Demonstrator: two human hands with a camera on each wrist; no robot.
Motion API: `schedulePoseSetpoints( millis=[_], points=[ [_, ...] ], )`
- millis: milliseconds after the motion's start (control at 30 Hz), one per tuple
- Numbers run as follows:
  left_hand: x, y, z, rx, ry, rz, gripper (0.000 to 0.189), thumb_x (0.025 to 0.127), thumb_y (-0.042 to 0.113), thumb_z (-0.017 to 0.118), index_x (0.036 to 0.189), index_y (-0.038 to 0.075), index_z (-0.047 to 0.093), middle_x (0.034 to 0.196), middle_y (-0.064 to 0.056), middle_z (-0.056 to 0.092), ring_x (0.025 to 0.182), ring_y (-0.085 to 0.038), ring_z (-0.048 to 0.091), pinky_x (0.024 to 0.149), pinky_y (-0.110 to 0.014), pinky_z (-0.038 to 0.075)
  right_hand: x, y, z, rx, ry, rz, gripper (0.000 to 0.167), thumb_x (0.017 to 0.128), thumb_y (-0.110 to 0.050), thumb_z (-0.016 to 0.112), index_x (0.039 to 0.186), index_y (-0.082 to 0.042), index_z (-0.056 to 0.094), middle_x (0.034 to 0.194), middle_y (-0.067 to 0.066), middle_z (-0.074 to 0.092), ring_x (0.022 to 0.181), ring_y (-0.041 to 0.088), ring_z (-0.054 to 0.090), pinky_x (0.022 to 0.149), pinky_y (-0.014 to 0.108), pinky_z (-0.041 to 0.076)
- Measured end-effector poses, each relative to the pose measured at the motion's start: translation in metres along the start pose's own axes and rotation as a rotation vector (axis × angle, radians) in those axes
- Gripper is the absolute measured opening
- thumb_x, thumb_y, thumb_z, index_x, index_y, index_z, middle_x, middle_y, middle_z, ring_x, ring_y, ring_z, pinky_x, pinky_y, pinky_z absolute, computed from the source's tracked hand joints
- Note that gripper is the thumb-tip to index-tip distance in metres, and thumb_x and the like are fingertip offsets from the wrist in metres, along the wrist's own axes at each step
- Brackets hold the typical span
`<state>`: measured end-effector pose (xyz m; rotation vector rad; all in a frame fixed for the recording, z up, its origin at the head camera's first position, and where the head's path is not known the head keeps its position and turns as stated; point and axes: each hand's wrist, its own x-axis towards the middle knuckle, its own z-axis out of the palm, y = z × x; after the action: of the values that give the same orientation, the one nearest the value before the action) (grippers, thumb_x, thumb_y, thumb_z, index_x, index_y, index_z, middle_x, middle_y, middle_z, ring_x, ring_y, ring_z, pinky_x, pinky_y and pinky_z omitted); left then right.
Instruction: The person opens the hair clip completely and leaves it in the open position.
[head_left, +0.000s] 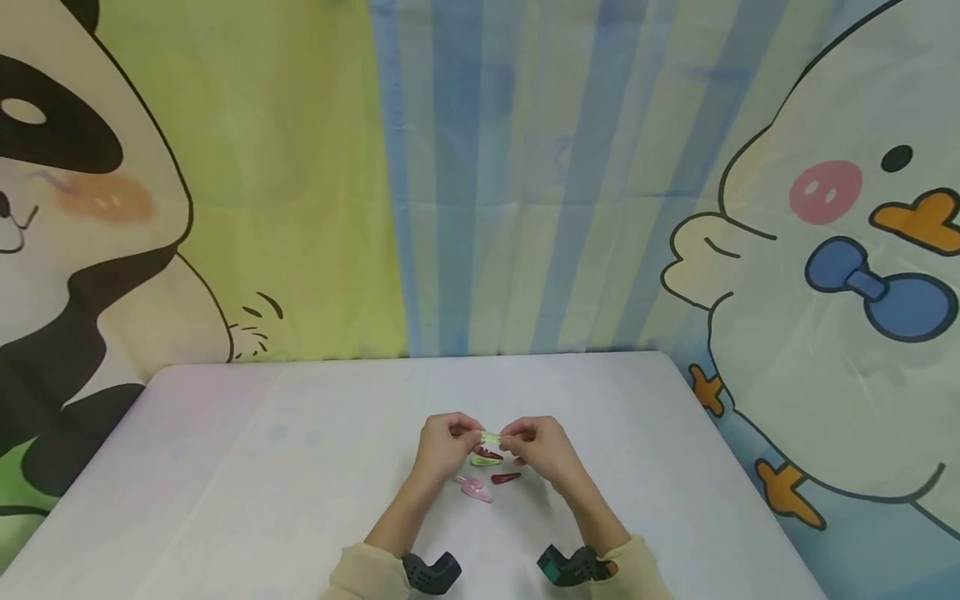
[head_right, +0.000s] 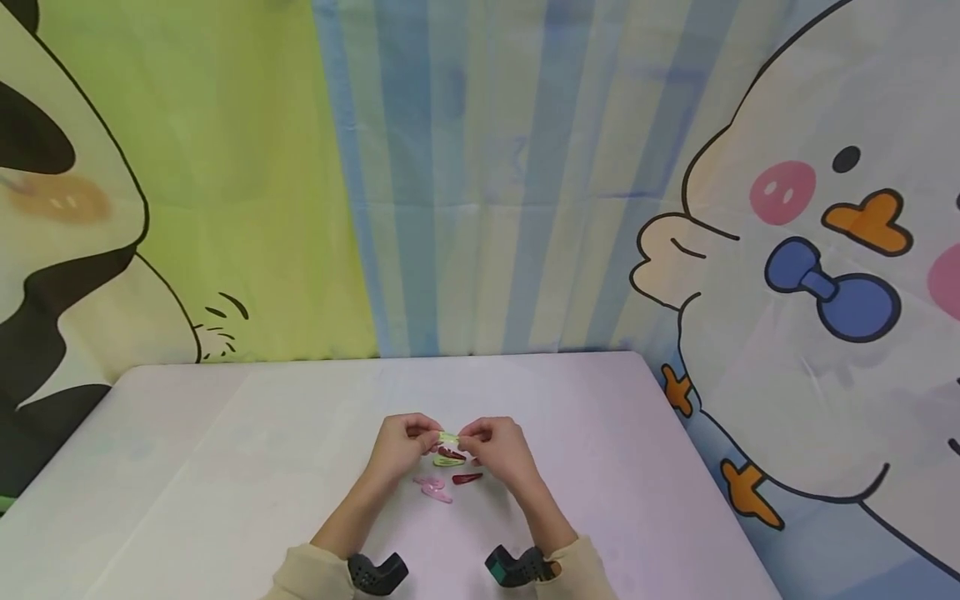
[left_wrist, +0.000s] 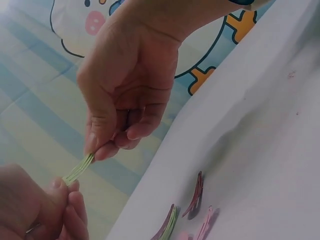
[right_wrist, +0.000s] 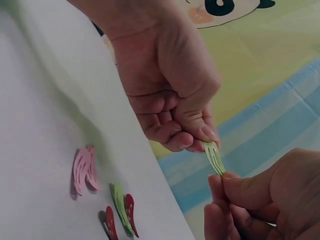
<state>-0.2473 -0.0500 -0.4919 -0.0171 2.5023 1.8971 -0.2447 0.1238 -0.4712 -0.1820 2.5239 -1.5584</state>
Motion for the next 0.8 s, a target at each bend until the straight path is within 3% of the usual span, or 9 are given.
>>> schedulePoseSetpoints(
  millis=[333,800],
  points=[
    [-0.004,0.005,0.008,0.024,0.060,-0.010,0.009,0.084,-0.003,0.065,0.078,0.004,0.069,0.071,-0.006,0.064,0.065,-0.018,0.063,0.057,-0.022,0.051,0.003,0.001,0.008,-0.112,0.094,-0.010,0.005,0.083,-0.006,0.063,0.081,-0.005,0.067,0.072,0.004,0.067,0.061,0.012,0.056,0.054,0.026,0.046],
    [-0.009,0.004,0.009,0.024,0.073,-0.044,0.011,0.084,-0.002,0.065,0.077,0.005,0.068,0.071,-0.006,0.063,0.062,-0.013,0.059,0.057,-0.023,0.050,-0.001,0.001,0.013,-0.164,0.119,-0.013,0.005,0.083,-0.003,0.065,0.078,-0.004,0.067,0.072,0.007,0.066,0.060,0.013,0.051,0.052,0.026,0.041]
  ],
)
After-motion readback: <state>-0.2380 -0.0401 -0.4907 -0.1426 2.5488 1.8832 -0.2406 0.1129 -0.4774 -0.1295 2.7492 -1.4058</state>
